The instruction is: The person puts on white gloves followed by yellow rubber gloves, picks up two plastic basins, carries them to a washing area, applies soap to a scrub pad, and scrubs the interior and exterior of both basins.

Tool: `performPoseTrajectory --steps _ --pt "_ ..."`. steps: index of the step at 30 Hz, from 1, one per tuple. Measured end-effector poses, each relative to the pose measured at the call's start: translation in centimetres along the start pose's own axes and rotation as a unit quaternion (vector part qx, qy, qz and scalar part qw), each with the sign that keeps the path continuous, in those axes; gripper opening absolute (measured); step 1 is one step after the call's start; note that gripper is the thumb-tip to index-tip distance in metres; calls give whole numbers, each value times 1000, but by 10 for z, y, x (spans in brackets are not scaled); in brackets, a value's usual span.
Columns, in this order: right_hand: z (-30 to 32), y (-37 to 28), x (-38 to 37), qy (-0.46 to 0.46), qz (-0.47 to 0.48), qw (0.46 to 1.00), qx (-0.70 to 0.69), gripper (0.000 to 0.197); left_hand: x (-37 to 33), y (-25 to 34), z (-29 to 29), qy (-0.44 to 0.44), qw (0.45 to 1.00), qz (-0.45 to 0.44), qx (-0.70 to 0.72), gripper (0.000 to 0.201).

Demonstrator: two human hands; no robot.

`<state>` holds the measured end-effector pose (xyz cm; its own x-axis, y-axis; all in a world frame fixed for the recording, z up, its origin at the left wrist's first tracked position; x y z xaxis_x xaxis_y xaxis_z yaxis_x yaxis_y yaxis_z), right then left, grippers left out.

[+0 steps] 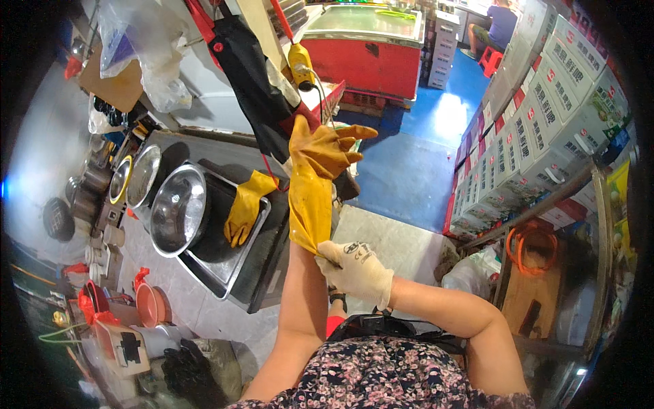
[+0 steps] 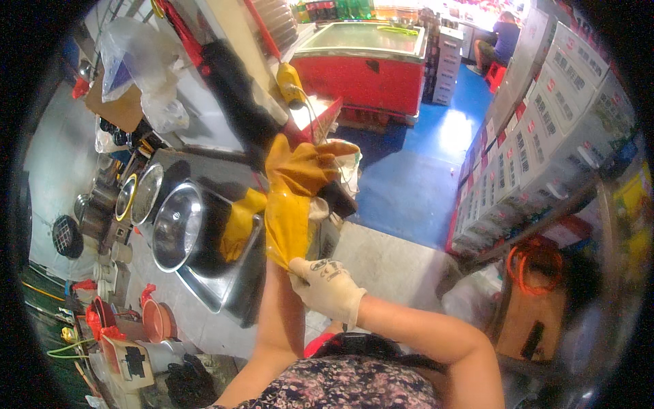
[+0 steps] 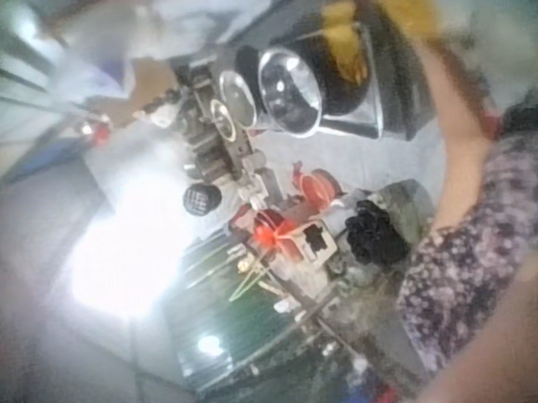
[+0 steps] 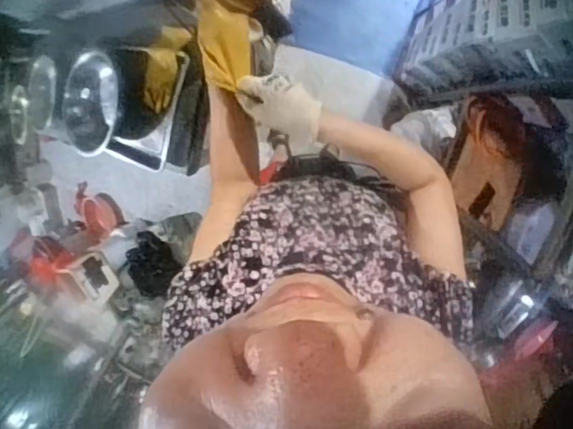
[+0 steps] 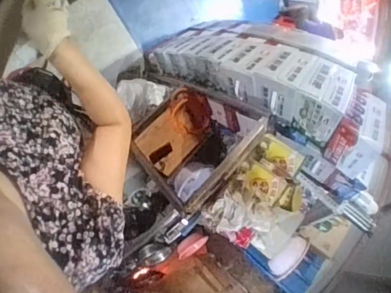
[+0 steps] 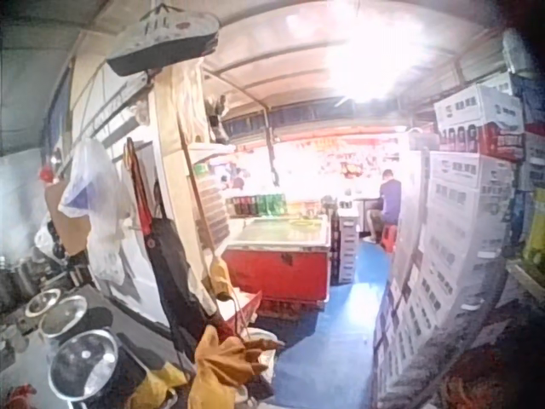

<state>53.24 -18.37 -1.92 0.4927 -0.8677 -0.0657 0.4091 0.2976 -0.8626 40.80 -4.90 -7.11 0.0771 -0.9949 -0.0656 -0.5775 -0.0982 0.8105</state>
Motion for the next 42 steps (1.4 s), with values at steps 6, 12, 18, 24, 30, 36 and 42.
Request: performPoseTrajectory --steps 6,12,18,24,30,36,42 --pt "-1 1 10 -16 54 998 -9 10 8 5 5 6 999 -7 32 42" --pt "-1 15 12 -44 3 997 -69 10 13 1 8 5 999 -7 32 43" --pt "5 15 18 -44 78 996 -2 14 6 7 -5 -17 1000 -6 25 44" --pt "70 20 -4 56 177 983 -10 23 -11 9 -46 -95 995 0 36 45" --pt "137 4 -27 284 84 932 -206 43 -2 22 -83 -181 983 10 35 47" --pt "127 12 -26 251 -40 940 -228 15 16 31 -101 -226 974 7 4 48" --pt "144 21 -25 323 -27 903 -281 19 29 41 -109 -236 968 -23 -82 50"
Point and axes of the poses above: each hand's wrist, its own x-axis away from the middle knuckle, its own z-axis out of the back of the hand, y = z × x, the point moved 1 cm from there along -x, towards the middle knuckle, and after that the axes turned 3 degrees about z, right-handed, at the moved point
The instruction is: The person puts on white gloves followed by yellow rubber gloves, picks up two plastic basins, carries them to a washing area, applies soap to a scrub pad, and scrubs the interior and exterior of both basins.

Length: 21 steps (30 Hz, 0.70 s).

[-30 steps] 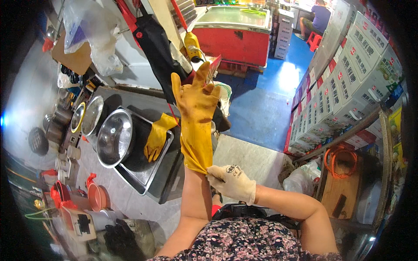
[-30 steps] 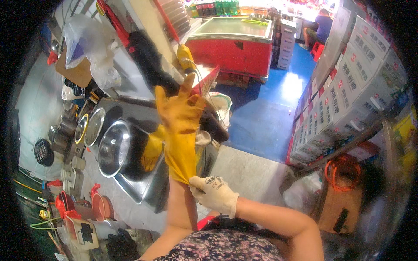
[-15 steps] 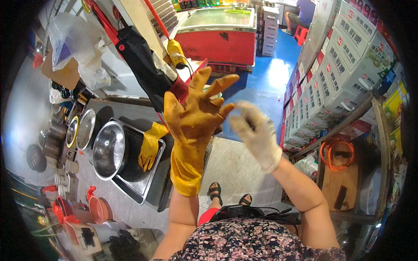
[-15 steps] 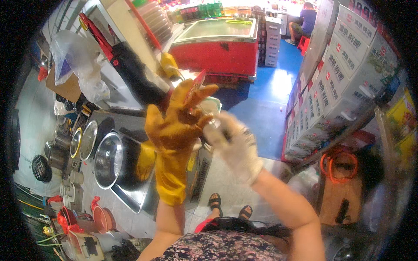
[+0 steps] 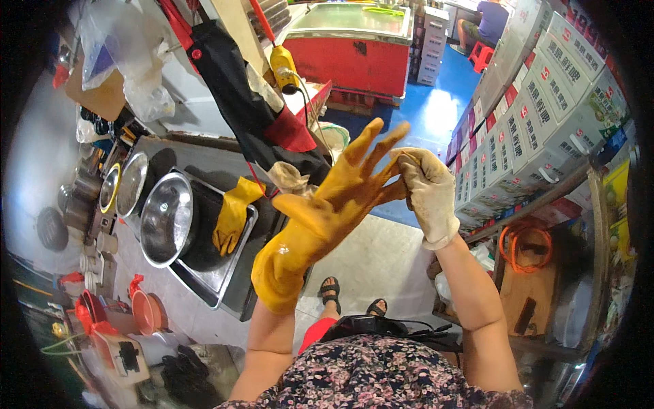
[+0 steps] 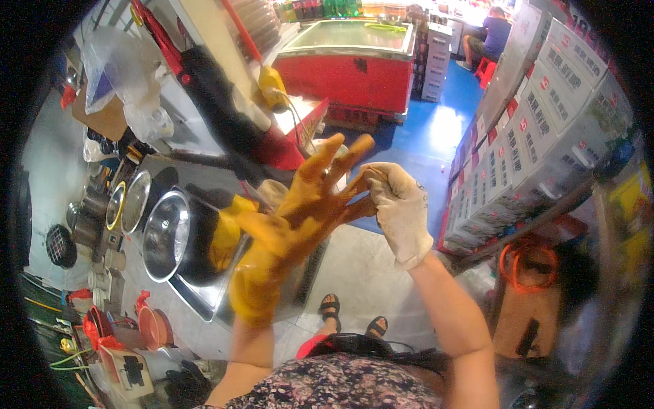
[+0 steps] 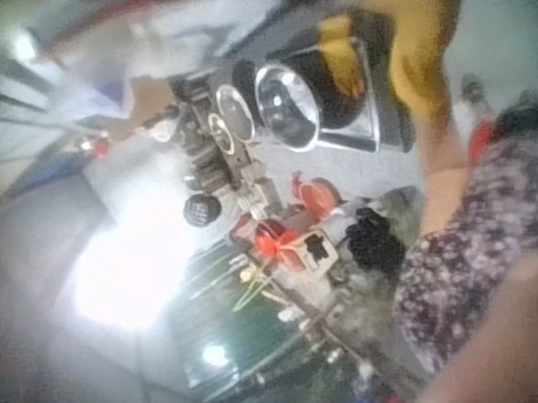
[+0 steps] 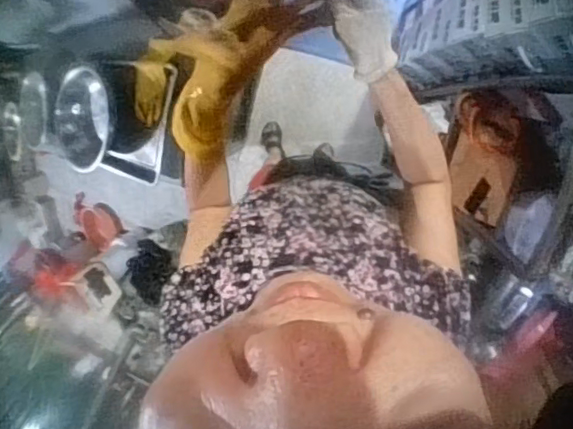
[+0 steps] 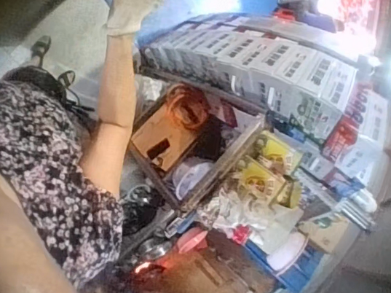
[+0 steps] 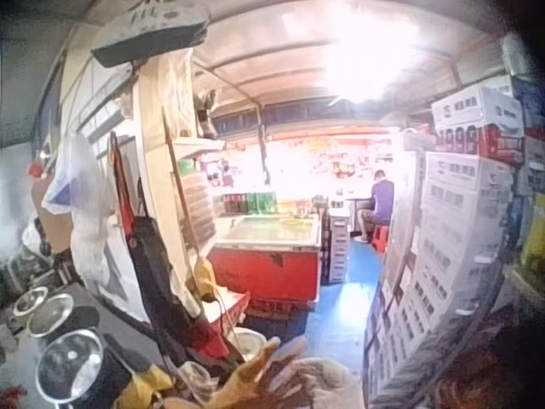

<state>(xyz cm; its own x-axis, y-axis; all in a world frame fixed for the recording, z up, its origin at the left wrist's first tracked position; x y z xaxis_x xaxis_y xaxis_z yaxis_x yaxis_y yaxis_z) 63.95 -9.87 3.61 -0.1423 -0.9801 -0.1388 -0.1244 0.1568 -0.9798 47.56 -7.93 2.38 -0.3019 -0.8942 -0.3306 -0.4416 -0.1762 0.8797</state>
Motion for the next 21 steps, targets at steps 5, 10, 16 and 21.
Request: performPoseTrajectory --steps 5,10,16,21 --pt "11 36 -18 57 46 997 -20 18 10 2 -10 -5 994 -21 -106 51" --pt "-4 48 -20 26 48 998 17 21 18 18 -16 -8 979 -46 -197 52" --pt "10 98 -25 -81 -106 959 -251 22 17 5 -28 -25 972 -66 -223 54" --pt "14 98 -22 -116 -77 981 -136 23 20 12 -31 -34 961 -82 -261 55"
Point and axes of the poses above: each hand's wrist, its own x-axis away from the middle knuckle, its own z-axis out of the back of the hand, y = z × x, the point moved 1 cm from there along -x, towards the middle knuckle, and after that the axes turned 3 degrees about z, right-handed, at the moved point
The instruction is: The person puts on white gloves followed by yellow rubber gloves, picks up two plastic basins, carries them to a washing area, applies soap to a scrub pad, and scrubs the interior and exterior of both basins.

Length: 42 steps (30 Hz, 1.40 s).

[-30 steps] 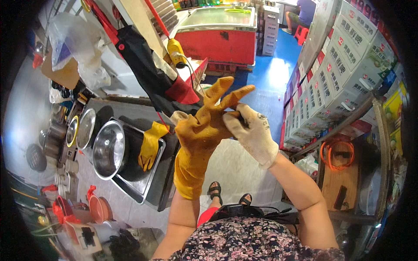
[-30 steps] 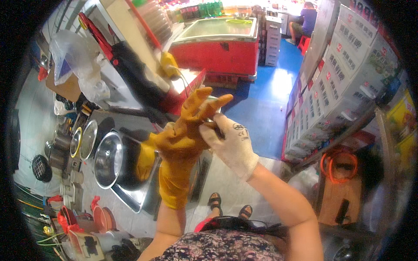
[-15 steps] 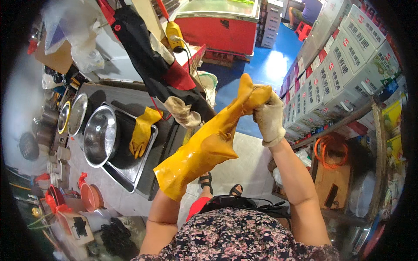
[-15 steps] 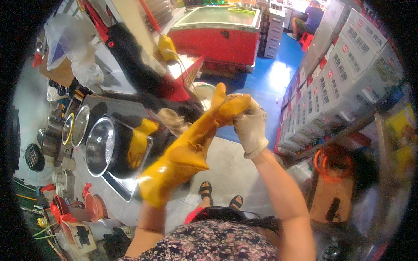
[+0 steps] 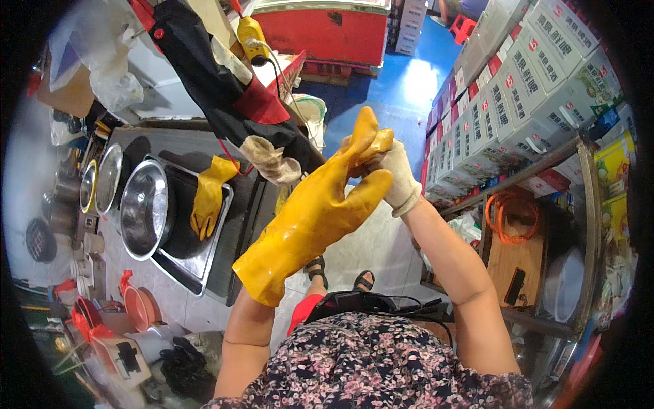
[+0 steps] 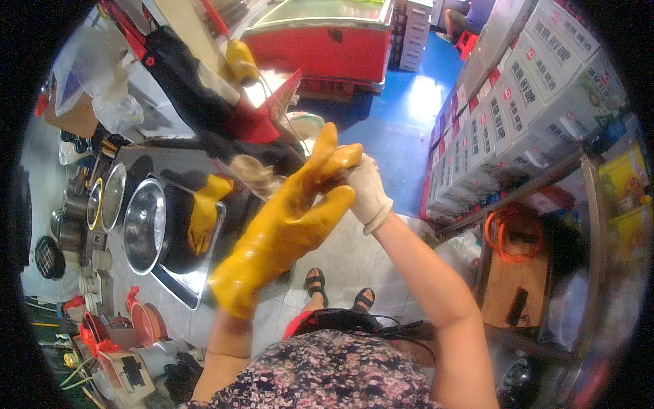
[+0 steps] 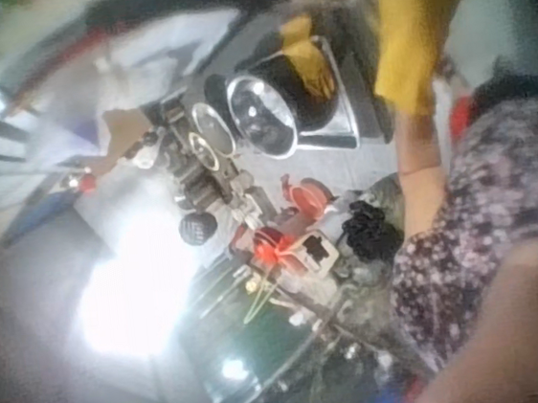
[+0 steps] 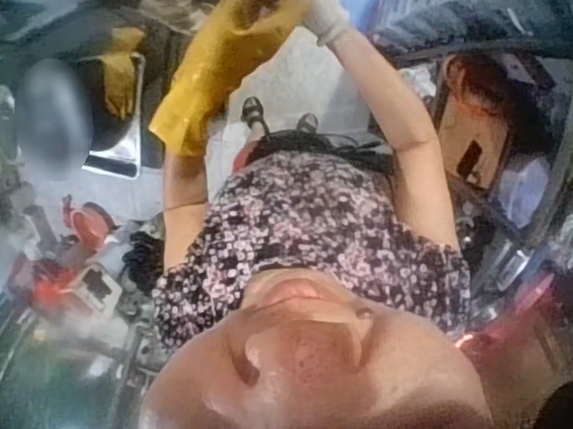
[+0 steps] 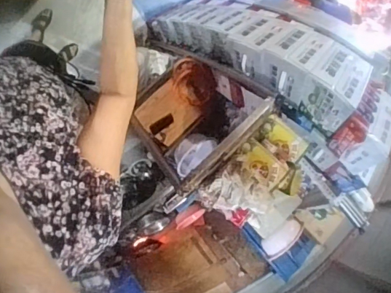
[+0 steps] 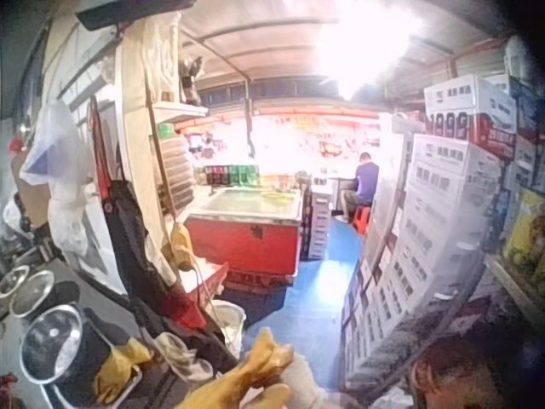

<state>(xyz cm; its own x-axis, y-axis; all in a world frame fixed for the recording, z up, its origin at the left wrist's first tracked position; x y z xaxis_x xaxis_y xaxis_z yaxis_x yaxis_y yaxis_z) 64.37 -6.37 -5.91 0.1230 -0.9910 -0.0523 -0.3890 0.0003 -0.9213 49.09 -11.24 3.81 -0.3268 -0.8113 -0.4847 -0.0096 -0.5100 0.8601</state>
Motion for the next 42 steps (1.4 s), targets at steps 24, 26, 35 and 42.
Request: performPoseTrajectory --steps 24,26,35,42 --pt "-47 -95 108 -87 220 875 422 25 0 13 45 -67 949 -148 -268 68" --pt "-51 -95 114 -96 337 807 476 31 -2 12 48 -51 951 -161 -260 73" --pt "-59 -103 146 -143 477 585 640 37 9 7 42 11 977 -142 -157 80" --pt "-72 -100 140 -185 417 612 646 42 26 -28 41 37 995 -67 -64 88"
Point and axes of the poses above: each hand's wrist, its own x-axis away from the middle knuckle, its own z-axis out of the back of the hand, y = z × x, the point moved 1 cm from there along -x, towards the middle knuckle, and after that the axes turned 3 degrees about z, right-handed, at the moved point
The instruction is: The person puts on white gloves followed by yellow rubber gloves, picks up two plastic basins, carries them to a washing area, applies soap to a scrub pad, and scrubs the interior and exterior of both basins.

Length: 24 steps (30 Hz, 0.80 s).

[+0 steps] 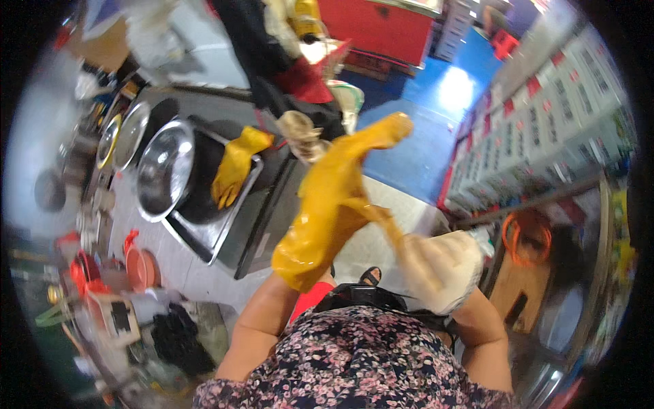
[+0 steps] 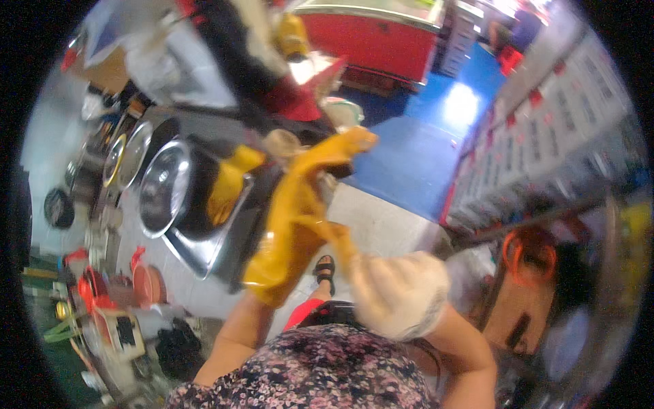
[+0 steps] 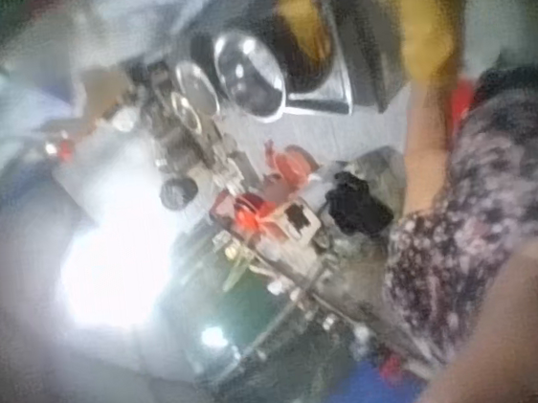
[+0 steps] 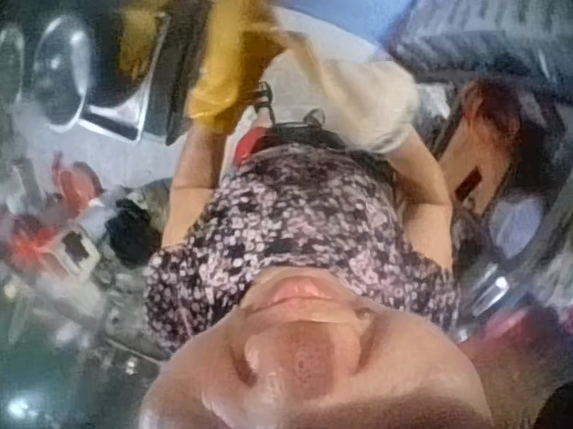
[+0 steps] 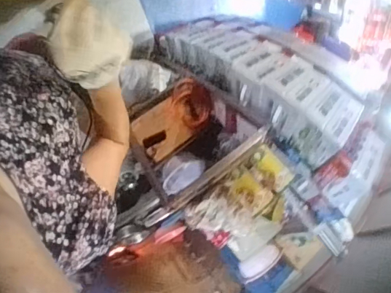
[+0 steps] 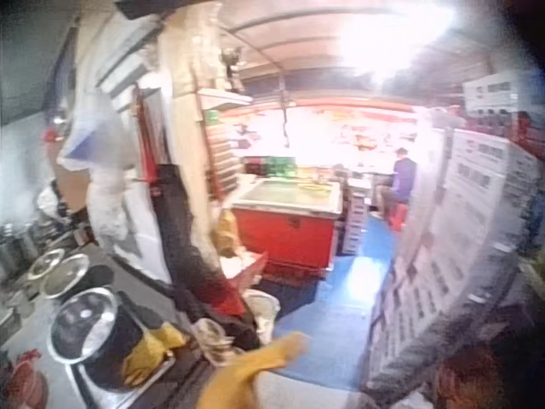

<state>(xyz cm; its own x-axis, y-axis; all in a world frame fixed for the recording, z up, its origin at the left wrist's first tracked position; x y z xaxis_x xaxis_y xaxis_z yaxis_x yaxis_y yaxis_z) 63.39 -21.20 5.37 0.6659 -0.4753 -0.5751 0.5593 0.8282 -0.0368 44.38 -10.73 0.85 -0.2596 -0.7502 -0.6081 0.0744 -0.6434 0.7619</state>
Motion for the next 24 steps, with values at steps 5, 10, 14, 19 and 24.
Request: performPoseTrajectory --steps 5,10,14,19,24 --pt "-27 17 10 278 -418 829 -247 26 25 16 -5 -64 967 -91 -229 50" --pt "-57 16 16 209 -485 790 -311 26 56 -24 -19 -46 996 66 -34 60" --pt "-64 12 14 83 -496 802 -322 28 60 -28 -17 -5 971 140 193 61" --pt "-98 23 13 -58 -555 692 -458 32 54 -92 -27 54 817 309 483 48" --pt "-126 23 6 -55 -496 611 -615 54 55 -69 -14 76 596 257 757 48"
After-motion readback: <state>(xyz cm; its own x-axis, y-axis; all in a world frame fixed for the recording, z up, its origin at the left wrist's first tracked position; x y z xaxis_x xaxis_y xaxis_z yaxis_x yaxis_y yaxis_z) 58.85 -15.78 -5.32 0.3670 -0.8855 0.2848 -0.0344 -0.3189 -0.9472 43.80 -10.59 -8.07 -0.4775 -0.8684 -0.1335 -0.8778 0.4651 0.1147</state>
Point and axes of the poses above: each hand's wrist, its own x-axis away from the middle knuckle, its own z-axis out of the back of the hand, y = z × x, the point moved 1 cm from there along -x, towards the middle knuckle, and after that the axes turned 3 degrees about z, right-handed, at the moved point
